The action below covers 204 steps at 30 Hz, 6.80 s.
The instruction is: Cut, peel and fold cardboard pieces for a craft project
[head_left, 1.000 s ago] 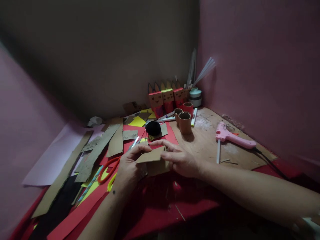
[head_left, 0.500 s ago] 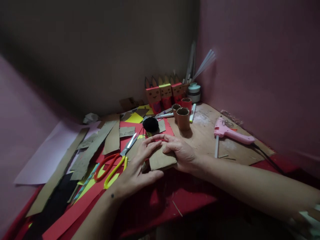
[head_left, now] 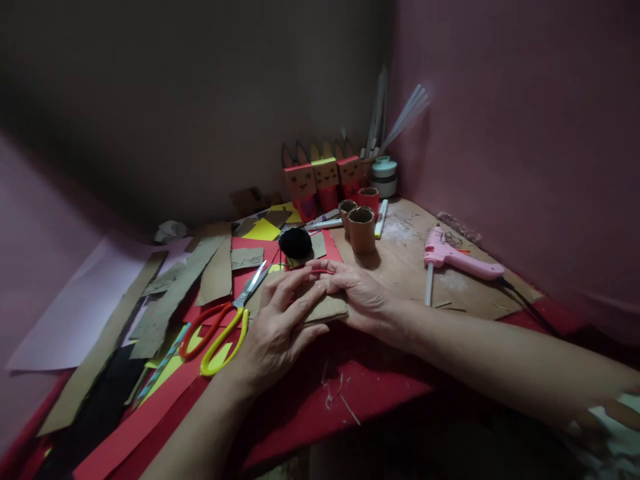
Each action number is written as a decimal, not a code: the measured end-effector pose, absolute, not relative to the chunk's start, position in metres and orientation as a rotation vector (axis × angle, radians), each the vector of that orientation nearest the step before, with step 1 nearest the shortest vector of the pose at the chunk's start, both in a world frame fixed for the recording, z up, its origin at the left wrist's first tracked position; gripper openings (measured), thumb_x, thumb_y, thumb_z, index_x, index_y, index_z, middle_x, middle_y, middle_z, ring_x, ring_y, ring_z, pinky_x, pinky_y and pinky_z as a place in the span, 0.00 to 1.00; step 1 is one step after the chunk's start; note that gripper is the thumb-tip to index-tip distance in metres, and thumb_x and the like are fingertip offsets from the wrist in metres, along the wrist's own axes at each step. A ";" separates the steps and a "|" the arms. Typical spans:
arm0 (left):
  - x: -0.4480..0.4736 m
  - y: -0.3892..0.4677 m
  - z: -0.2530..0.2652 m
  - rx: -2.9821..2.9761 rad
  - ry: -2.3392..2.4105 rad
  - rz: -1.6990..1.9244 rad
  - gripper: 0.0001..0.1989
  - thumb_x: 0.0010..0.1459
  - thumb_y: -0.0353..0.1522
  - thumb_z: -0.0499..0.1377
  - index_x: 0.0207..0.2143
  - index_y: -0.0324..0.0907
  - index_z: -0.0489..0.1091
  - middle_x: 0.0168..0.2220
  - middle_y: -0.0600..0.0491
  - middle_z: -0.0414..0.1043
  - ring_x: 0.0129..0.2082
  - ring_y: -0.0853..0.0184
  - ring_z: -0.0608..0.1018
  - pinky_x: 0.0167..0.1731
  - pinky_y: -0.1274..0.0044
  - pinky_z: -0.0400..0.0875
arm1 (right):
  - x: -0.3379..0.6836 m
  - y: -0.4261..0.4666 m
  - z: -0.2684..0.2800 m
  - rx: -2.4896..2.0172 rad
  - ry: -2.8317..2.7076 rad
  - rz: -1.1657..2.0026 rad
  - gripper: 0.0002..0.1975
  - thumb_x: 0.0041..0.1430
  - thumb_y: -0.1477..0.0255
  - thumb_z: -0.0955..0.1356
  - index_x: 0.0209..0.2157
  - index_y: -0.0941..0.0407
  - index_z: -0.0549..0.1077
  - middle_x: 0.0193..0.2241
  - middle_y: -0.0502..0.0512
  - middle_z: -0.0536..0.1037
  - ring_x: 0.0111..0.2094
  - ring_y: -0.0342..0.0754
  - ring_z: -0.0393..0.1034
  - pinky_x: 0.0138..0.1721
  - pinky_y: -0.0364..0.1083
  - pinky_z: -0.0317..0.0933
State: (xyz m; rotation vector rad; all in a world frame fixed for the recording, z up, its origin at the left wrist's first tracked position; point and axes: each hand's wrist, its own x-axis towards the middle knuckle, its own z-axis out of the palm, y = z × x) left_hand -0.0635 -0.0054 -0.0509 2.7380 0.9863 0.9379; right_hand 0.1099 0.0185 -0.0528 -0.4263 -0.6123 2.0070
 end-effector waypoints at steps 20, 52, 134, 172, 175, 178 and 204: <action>-0.057 -0.010 -0.046 2.716 0.898 0.944 0.24 0.63 0.32 0.56 0.61 0.40 0.58 0.59 0.43 0.63 0.60 0.57 0.62 0.60 0.63 0.59 | 0.110 0.018 -0.044 -0.431 -0.454 1.995 0.11 0.50 0.69 0.68 0.37 0.58 0.69 0.29 0.56 0.77 0.34 0.51 0.73 0.43 0.52 0.65; -0.051 -0.016 -0.028 1.232 1.249 1.485 0.07 0.55 0.33 0.62 0.32 0.37 0.76 0.25 0.55 0.74 0.19 0.74 0.69 0.19 0.83 0.64 | 0.106 0.003 -0.057 -0.602 -1.099 1.662 0.29 0.43 0.80 0.72 0.49 0.49 0.68 0.40 0.50 0.75 0.40 0.48 0.72 0.41 0.50 0.67; -0.064 -0.015 -0.045 1.729 1.241 1.165 0.14 0.58 0.34 0.61 0.47 0.45 0.74 0.44 0.52 0.77 0.41 0.63 0.79 0.38 0.76 0.74 | 0.103 -0.003 -0.056 -0.629 -1.157 1.526 0.17 0.46 0.80 0.69 0.40 0.55 0.68 0.27 0.44 0.72 0.27 0.40 0.66 0.28 0.41 0.62; -0.064 -0.016 -0.047 2.680 0.897 1.155 0.24 0.57 0.28 0.60 0.56 0.39 0.63 0.50 0.42 0.68 0.51 0.59 0.72 0.47 0.69 0.71 | 0.104 0.001 -0.068 -0.491 -1.209 1.684 0.18 0.52 0.71 0.72 0.47 0.53 0.76 0.40 0.54 0.80 0.43 0.49 0.73 0.48 0.51 0.65; -0.064 -0.021 -0.046 2.825 0.893 1.266 0.27 0.58 0.32 0.61 0.59 0.37 0.60 0.50 0.40 0.69 0.49 0.57 0.73 0.48 0.67 0.70 | 0.108 -0.005 -0.064 -0.500 -1.315 1.541 0.27 0.53 0.72 0.72 0.56 0.52 0.70 0.46 0.55 0.79 0.51 0.51 0.70 0.54 0.53 0.62; -0.066 -0.027 -0.045 2.918 0.896 1.319 0.24 0.64 0.32 0.54 0.61 0.38 0.59 0.51 0.40 0.69 0.51 0.56 0.71 0.49 0.64 0.68 | 0.111 -0.011 -0.059 -0.492 -1.406 1.438 0.30 0.56 0.72 0.70 0.60 0.52 0.65 0.50 0.55 0.77 0.53 0.51 0.69 0.55 0.54 0.60; -0.057 -0.034 -0.050 2.855 0.878 1.257 0.26 0.64 0.28 0.51 0.64 0.38 0.55 0.60 0.40 0.59 0.60 0.55 0.64 0.56 0.64 0.65 | 0.115 -0.019 -0.049 -0.503 -1.390 1.469 0.28 0.59 0.71 0.70 0.61 0.49 0.63 0.51 0.55 0.76 0.55 0.51 0.69 0.59 0.54 0.58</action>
